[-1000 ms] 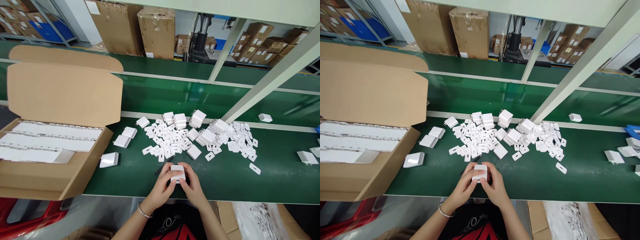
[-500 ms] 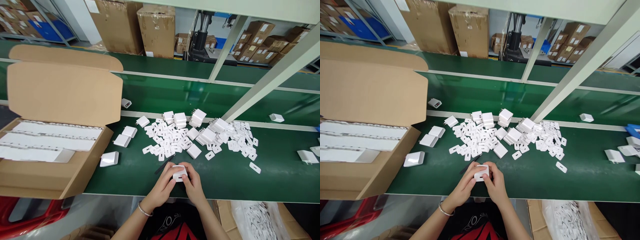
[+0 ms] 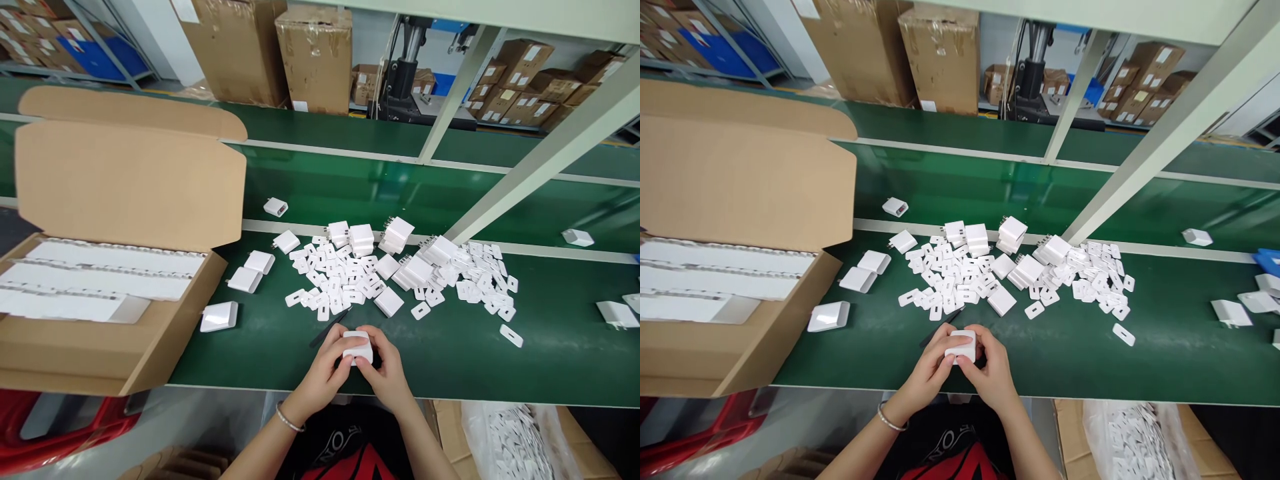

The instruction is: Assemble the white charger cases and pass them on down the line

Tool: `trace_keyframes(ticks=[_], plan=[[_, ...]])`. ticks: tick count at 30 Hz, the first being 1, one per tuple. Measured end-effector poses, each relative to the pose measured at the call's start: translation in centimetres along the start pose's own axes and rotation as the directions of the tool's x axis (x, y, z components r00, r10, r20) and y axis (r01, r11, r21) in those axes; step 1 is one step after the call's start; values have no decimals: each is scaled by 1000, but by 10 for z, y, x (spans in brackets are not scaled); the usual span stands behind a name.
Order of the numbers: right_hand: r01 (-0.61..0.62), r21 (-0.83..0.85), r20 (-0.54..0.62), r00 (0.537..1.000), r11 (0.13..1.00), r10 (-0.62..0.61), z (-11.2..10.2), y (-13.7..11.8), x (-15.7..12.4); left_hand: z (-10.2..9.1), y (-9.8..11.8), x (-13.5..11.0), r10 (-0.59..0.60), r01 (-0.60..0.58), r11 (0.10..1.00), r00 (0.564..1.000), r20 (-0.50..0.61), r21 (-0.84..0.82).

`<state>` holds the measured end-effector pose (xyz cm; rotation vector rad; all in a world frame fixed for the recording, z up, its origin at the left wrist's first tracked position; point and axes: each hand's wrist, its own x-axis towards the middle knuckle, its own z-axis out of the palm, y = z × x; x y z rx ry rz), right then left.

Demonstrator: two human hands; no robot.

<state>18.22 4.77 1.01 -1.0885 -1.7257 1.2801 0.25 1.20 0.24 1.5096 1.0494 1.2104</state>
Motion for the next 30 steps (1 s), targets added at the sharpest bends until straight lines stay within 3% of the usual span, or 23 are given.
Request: trace_keyframes(ticks=[6,15,30], plan=[[2,53,34,999,999,-4,-2,-5,1,1,-1,-1,24,-24,1000,1000,-4,6],[9,17,-37,999,1000,-8,2,1,1,-1,4,3,-1,1,1000,1000,-1,-21],[-4,-55,-29,1000,998,3,2,-4,5,0,7,5,-41,41,999,999,-30,17]])
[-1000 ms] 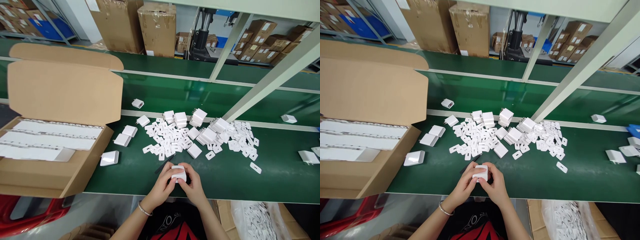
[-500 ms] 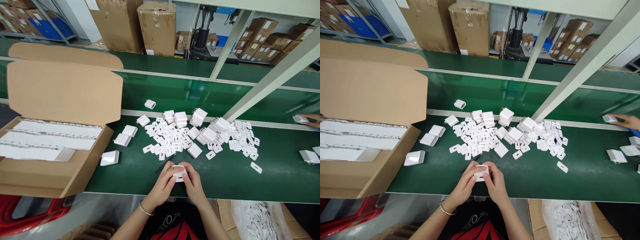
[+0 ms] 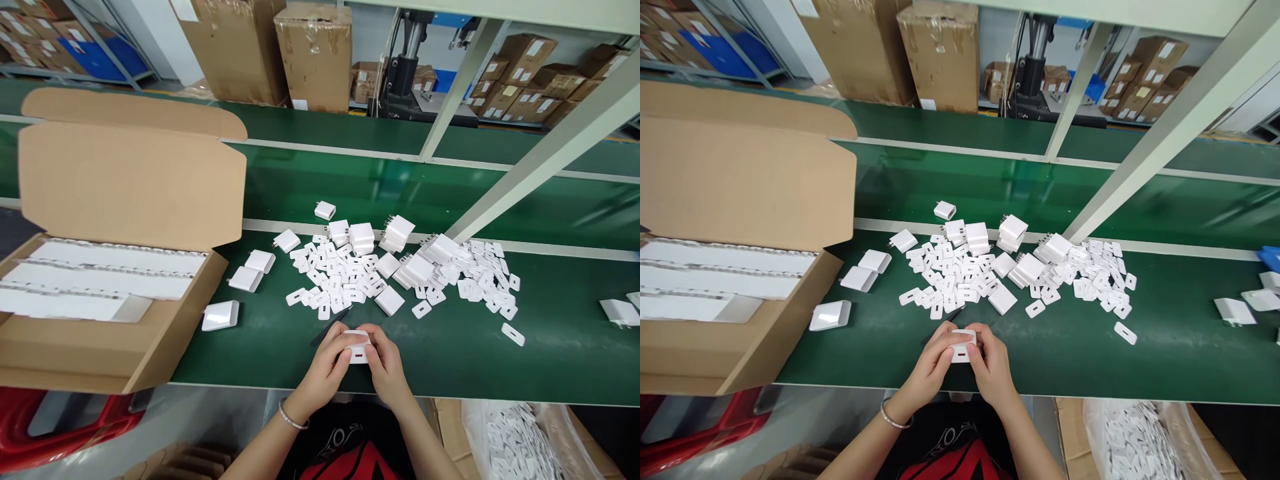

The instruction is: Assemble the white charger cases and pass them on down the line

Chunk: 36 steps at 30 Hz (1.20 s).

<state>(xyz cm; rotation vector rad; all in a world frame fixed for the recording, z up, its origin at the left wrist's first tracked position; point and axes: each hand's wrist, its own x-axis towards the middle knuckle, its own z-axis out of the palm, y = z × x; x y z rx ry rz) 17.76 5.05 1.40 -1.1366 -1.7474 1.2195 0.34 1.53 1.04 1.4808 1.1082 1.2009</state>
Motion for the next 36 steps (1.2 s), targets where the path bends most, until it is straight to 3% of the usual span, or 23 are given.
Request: trace_keyframes(ticks=[7,11,15,19,23,29,36], plan=[[-45,53,-37,998,998,47,-1,-1,2,1,1,0,38,-38,999,998,49,-8],[-26,116,-33,999,993,30,-3,-1,1,3,-1,0,-49,47,998,998,33,48],[-14,198,14,1000,980,12,-3,2,-3,4,0,3,-144,140,988,988,-56,-60],[-86,229,38,996,970,79,-2,4,-5,6,9,14,-329,313,932,942,-63,-184],[-156,273,-21,986,949,168,1,3,-6,11,21,27,-431,415,897,897,-93,-152],[-236,296,-58,963,926,264,3,3,-4,15,23,33,-434,423,900,890,-140,-103],[-184,262,-70,975,947,209,2,2,-3,13,22,32,-429,420,902,896,-112,-98]])
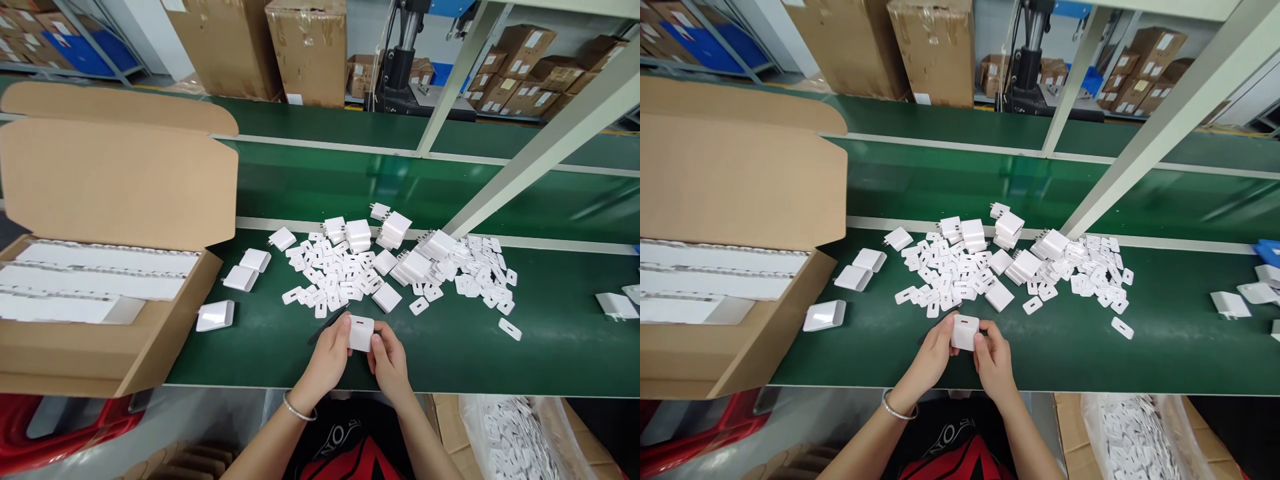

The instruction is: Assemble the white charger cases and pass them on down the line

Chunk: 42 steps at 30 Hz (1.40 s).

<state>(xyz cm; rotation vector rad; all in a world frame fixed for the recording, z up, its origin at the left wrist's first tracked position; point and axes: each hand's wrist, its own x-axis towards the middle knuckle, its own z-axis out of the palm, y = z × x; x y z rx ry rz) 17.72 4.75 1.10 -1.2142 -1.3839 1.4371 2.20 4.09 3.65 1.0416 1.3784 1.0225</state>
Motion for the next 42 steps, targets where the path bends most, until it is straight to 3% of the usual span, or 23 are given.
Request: trace_keyframes(ticks=[4,9,15,18,21,30,35,39,42], plan=[[123,-58,28,992,991,-122,-1,-3,1,-3,-6,-5,114,-113,993,993,30,-21],[115,-182,78,992,977,-103,-2,-4,0,-9,-20,-14,206,-205,979,976,67,-21],[231,-289,139,970,929,-198,-2,-5,-2,-12,-34,-14,372,-372,928,927,44,5],[290,-356,60,956,888,-288,-1,-10,-2,-12,-35,-13,371,-371,928,928,18,14],[316,-315,5,944,895,-331,-1,-15,-2,-11,-36,-13,383,-383,923,924,19,36],[324,-134,-30,943,936,-331,12,-29,-1,-8,-42,-10,326,-331,942,941,-87,-51],[273,-56,-26,961,960,-274,20,-48,26,-7,-46,-13,249,-272,949,956,-155,-156],[193,-316,-6,979,929,-206,12,-59,46,-6,-47,-16,247,-268,954,957,-155,-136],[148,-544,-162,947,826,-276,-12,-52,43,-5,-47,-17,246,-263,959,957,-152,-106]])
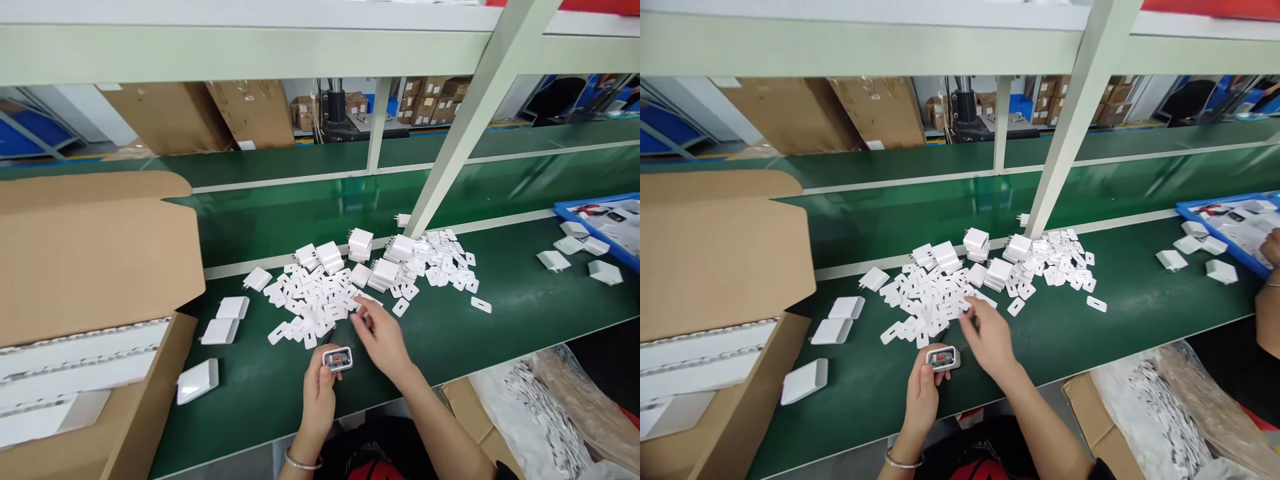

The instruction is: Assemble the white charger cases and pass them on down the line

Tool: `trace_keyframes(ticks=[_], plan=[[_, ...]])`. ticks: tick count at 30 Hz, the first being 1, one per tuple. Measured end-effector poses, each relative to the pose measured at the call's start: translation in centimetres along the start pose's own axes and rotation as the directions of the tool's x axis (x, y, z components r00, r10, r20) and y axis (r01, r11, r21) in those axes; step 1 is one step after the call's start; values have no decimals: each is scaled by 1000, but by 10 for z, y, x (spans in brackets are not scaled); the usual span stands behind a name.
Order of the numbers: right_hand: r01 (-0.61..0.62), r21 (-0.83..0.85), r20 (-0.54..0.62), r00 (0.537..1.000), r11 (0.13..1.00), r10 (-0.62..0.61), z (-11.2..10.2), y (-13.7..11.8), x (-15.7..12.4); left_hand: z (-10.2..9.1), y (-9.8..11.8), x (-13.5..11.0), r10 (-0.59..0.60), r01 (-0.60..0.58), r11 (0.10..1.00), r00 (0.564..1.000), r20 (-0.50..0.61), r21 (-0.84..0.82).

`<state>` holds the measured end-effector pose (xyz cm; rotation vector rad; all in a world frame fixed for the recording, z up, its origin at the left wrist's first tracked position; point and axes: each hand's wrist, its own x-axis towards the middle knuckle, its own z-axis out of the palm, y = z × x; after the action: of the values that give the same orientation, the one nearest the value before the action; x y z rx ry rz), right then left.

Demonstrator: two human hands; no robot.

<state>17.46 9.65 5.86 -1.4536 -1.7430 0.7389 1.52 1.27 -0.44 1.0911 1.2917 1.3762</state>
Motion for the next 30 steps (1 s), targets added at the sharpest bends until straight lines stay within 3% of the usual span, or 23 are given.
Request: trace_keyframes(ticks=[4,5,9,12,16,18,21,24,26,30], plan=[[-68,-171,-209,977,983,31,-35,45,-13,0,-1,0,-13,13,1000,1000,29,-3],[-61,-302,-233,972,951,-11,-43,56,-16,0,-1,0,-18,18,1000,999,40,-3],[78,-573,-89,984,816,-156,-60,81,-39,0,-2,1,-19,19,1000,999,47,3],[223,-585,77,972,780,-221,-59,79,-68,2,-2,1,-10,10,1000,1000,23,4],[422,-488,268,905,764,-329,-56,77,-108,3,-2,0,-5,5,1000,1000,-6,-3],[481,-420,286,875,770,-391,-57,79,-123,3,-1,0,2,-2,1000,1000,-13,-1],[491,-296,195,871,819,-451,-55,72,-133,2,3,2,13,-13,999,1000,6,29],[311,-126,4,950,942,-314,-44,49,-125,2,7,2,28,-30,998,999,43,52],[78,55,-104,992,995,-71,-31,29,-110,2,8,2,24,-27,998,998,55,52],[-153,491,-97,969,857,228,1,-5,-77,1,7,1,16,-17,998,1000,16,55]])
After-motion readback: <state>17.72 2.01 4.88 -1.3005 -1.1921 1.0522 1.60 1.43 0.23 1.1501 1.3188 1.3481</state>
